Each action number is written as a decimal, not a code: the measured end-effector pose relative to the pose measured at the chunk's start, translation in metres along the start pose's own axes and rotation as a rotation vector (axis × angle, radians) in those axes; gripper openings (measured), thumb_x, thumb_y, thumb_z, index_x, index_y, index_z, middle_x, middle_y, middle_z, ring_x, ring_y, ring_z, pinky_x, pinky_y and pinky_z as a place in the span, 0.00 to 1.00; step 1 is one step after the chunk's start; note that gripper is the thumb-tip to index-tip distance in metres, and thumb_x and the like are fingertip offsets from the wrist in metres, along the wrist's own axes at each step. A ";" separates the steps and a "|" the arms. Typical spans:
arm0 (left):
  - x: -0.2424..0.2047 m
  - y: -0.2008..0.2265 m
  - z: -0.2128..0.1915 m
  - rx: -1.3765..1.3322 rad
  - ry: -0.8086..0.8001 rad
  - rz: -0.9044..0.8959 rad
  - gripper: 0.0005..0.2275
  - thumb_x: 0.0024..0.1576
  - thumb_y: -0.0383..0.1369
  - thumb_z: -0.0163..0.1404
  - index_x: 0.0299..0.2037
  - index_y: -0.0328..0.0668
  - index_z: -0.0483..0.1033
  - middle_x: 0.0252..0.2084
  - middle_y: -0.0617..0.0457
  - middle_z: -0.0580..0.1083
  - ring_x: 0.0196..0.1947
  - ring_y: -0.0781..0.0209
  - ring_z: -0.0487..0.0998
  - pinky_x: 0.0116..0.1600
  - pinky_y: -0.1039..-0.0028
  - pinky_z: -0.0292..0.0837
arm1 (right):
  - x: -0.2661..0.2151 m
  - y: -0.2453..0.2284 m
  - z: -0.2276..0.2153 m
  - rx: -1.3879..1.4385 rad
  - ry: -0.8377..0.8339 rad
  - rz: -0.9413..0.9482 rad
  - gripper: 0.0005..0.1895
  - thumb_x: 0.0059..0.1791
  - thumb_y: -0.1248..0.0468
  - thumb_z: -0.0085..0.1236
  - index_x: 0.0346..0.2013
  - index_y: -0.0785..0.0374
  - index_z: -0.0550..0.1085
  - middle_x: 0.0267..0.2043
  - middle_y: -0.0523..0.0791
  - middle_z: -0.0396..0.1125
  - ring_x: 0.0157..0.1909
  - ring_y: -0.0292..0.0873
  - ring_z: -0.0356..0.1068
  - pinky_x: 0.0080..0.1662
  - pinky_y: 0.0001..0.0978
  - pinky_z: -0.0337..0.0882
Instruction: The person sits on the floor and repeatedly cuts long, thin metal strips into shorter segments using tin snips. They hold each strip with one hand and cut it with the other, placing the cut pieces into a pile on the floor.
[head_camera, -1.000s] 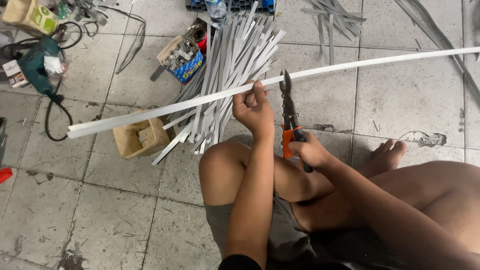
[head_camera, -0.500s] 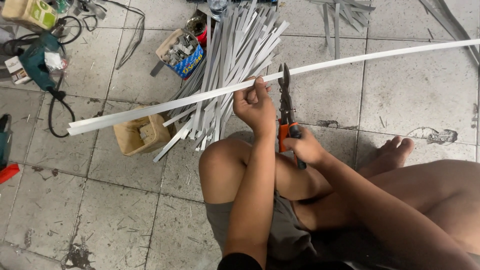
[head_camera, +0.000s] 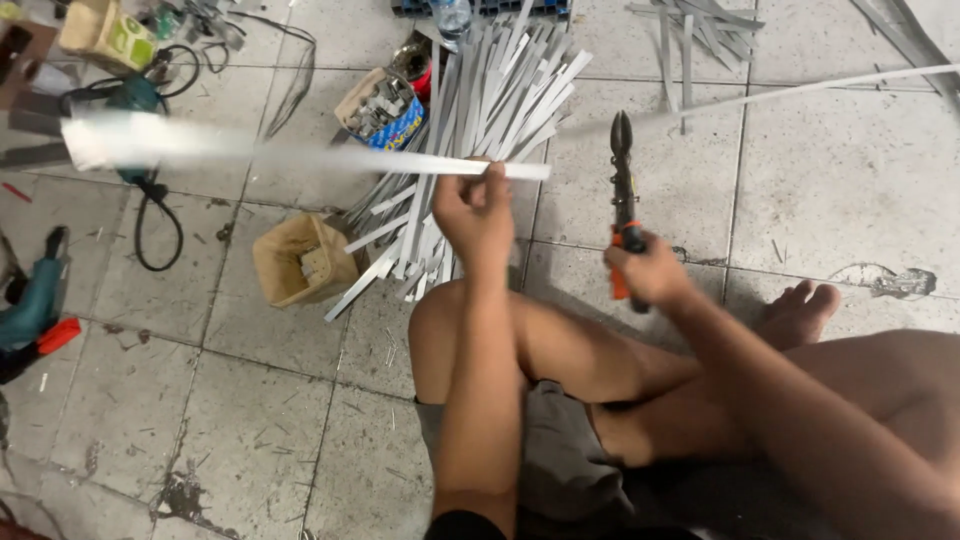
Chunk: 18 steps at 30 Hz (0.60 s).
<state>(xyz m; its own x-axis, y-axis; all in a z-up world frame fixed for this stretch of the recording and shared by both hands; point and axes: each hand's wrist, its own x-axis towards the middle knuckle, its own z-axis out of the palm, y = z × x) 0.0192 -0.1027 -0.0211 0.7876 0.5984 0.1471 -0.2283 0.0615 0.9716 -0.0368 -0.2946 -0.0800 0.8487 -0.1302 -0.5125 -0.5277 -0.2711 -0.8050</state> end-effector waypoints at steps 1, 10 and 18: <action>0.017 0.000 -0.014 0.258 -0.150 0.071 0.07 0.54 0.24 0.56 0.41 0.33 0.75 0.33 0.44 0.74 0.36 0.52 0.82 0.36 0.71 0.81 | 0.016 0.002 -0.019 -0.279 -0.051 -0.007 0.24 0.42 0.49 0.61 0.46 0.61 0.77 0.40 0.57 0.73 0.48 0.59 0.73 0.51 0.50 0.70; 0.118 -0.066 -0.105 1.612 -0.720 0.066 0.05 0.49 0.27 0.57 0.34 0.36 0.81 0.30 0.41 0.78 0.35 0.42 0.83 0.38 0.55 0.81 | 0.085 0.037 -0.122 -1.435 -0.069 -0.218 0.46 0.30 0.38 0.65 0.59 0.55 0.72 0.58 0.52 0.68 0.62 0.57 0.70 0.58 0.49 0.70; 0.117 -0.086 -0.109 1.772 -0.748 -0.109 0.07 0.50 0.22 0.54 0.37 0.29 0.82 0.32 0.36 0.79 0.34 0.38 0.84 0.35 0.54 0.81 | 0.197 0.024 -0.167 -1.328 -0.378 -0.107 0.66 0.29 0.18 0.66 0.70 0.48 0.63 0.68 0.56 0.62 0.71 0.64 0.59 0.64 0.62 0.64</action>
<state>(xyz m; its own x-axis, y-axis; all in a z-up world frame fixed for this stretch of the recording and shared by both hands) 0.0688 0.0494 -0.1072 0.9143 0.2063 -0.3486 0.2057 -0.9778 -0.0390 0.1228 -0.4860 -0.1506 0.7097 0.1545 -0.6874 0.1478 -0.9866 -0.0692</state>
